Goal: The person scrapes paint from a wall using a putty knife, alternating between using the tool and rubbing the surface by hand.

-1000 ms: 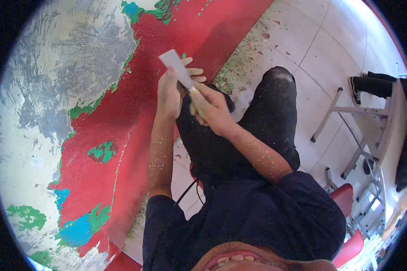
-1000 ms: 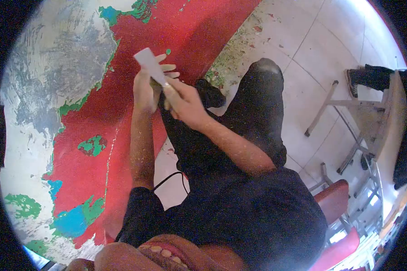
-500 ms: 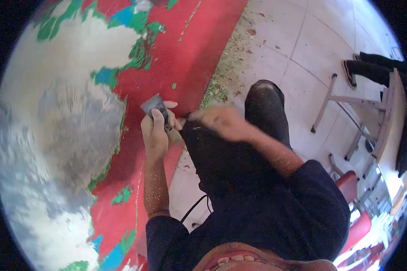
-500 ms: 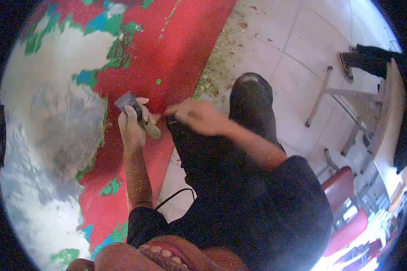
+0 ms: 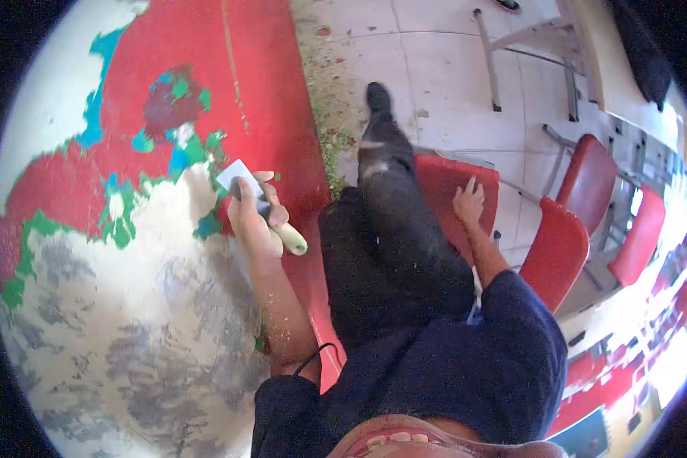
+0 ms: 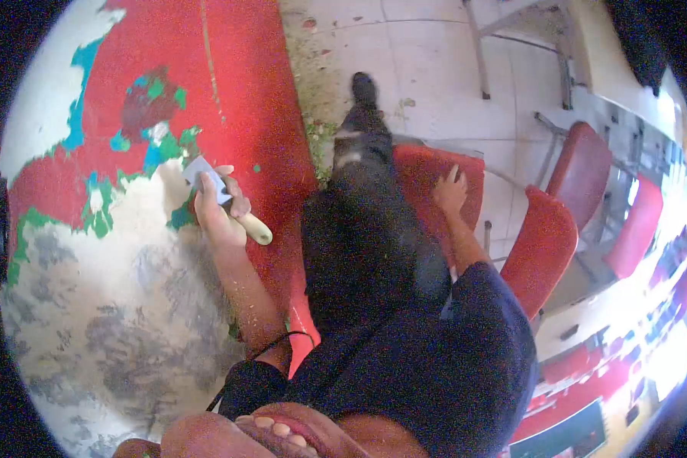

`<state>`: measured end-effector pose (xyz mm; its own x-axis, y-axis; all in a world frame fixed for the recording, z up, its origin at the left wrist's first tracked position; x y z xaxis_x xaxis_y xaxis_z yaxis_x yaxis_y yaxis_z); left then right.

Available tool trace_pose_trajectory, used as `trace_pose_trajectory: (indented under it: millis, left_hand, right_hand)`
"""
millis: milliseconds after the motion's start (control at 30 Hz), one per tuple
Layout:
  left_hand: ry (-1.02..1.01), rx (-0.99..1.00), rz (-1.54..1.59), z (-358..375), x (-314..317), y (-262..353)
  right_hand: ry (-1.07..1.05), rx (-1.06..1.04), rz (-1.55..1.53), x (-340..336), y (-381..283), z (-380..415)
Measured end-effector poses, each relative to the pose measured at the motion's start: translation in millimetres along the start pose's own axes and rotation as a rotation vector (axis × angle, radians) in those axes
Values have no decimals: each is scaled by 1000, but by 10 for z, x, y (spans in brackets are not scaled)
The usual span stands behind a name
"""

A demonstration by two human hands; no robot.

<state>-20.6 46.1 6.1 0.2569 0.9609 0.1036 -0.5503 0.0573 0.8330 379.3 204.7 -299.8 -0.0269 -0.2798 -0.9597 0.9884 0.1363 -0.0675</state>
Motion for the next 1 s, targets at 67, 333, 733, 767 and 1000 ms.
trace_pose_trajectory:
  millis: [67,333,733,767,1000]
  left_hand:
    - [-45,-51,23,-108,179,-177]
    - [-119,-340,-194,-371,272,-1270]
    - [-86,-323,-1,-295,93,-1465]
    - [-45,-306,-23,-273,27,-1430]
    - [139,12,-475,-20,-458,-951]
  right_hand:
    - [-17,-13,-123,538,375,225]
    - [-99,165,-2,672,444,454]
    - [-389,62,-736,-619,-945,353]
    - [-529,4,-859,-839,-1362,552]
    - [-960,-177,-1290,-1635,-2755,1807]
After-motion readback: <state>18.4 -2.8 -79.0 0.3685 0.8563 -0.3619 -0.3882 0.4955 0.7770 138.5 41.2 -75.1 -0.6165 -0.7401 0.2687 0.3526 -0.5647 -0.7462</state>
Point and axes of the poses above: each hand's wrist, its own z-axis away from the middle knuckle, its own x-axis out of the palm, y = z × x, the point moved 3 cm from there along -z, towards the middle knuckle, and after that the axes turned 7 degrees about y, right-handed, at the moved point
